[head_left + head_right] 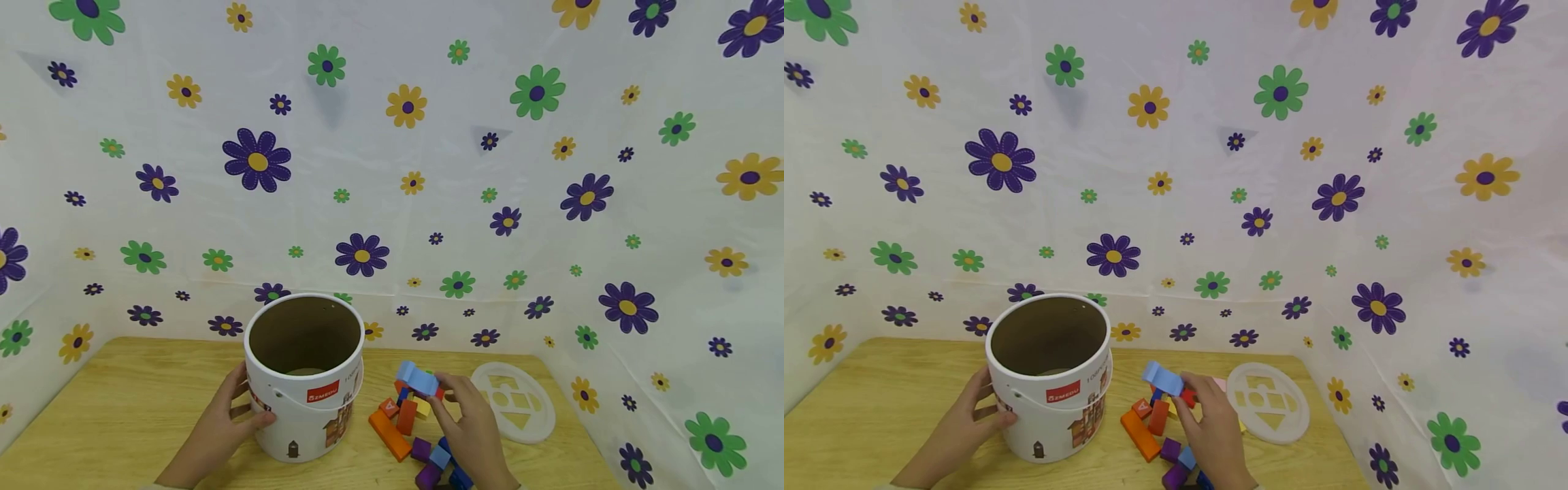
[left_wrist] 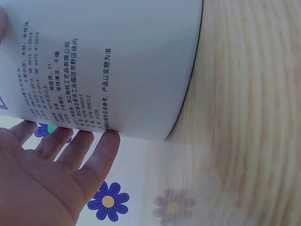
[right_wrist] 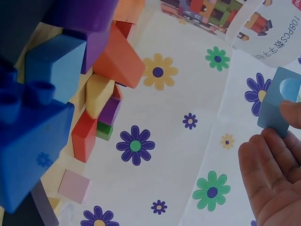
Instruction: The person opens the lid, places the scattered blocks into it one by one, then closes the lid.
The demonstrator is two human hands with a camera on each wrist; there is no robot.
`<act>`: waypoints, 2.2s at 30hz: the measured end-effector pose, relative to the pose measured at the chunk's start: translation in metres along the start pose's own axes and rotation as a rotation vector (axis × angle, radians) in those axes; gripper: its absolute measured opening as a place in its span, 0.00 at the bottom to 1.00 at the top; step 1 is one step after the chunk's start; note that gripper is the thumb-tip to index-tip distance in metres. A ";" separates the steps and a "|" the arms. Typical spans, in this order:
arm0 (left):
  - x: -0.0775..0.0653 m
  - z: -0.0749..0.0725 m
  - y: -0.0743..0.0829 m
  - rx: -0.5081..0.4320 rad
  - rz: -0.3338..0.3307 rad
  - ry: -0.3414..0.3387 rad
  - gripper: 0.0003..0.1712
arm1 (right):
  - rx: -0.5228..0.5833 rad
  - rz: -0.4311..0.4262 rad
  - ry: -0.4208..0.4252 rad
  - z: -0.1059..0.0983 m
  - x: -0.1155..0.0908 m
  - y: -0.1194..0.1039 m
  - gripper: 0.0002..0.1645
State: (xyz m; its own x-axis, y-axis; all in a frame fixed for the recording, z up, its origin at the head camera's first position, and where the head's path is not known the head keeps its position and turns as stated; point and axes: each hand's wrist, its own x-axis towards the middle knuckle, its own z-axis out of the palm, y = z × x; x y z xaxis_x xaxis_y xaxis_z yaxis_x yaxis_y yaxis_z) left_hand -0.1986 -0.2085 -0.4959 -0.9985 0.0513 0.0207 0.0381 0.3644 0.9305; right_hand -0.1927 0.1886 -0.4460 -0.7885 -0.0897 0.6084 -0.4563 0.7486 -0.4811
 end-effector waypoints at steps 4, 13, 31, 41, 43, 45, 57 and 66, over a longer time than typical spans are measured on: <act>0.000 -0.001 0.000 -0.003 -0.003 -0.001 0.63 | 0.002 -0.012 0.010 -0.001 0.000 -0.005 0.24; -0.001 -0.002 0.000 0.007 0.007 -0.004 0.62 | 0.005 -0.082 0.043 -0.003 0.001 -0.011 0.25; 0.001 -0.001 -0.004 0.007 0.005 -0.007 0.63 | -0.029 -0.209 0.034 -0.015 0.018 -0.036 0.26; 0.000 0.000 -0.007 -0.006 -0.011 -0.007 0.62 | 0.053 -0.324 -0.039 -0.012 0.054 -0.061 0.24; 0.000 0.000 -0.005 -0.006 -0.003 -0.003 0.62 | 0.069 -0.318 -0.056 -0.010 0.062 -0.067 0.23; 0.000 0.000 -0.003 -0.006 0.008 0.001 0.61 | 0.088 -0.317 -0.074 -0.006 0.070 -0.071 0.23; 0.000 0.001 0.003 -0.004 0.020 0.000 0.60 | 0.066 -0.210 -0.318 0.022 0.111 -0.095 0.22; 0.002 0.003 -0.001 -0.011 -0.014 -0.011 0.63 | 0.024 -0.159 -0.481 0.035 0.123 -0.109 0.20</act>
State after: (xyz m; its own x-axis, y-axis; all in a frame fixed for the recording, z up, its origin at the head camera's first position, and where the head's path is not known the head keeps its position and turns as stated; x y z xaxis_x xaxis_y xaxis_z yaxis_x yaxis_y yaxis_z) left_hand -0.2000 -0.2060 -0.4976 -0.9984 0.0566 0.0033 0.0232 0.3549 0.9346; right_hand -0.2545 0.0733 -0.3407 -0.8066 -0.4980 0.3184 -0.5910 0.6865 -0.4236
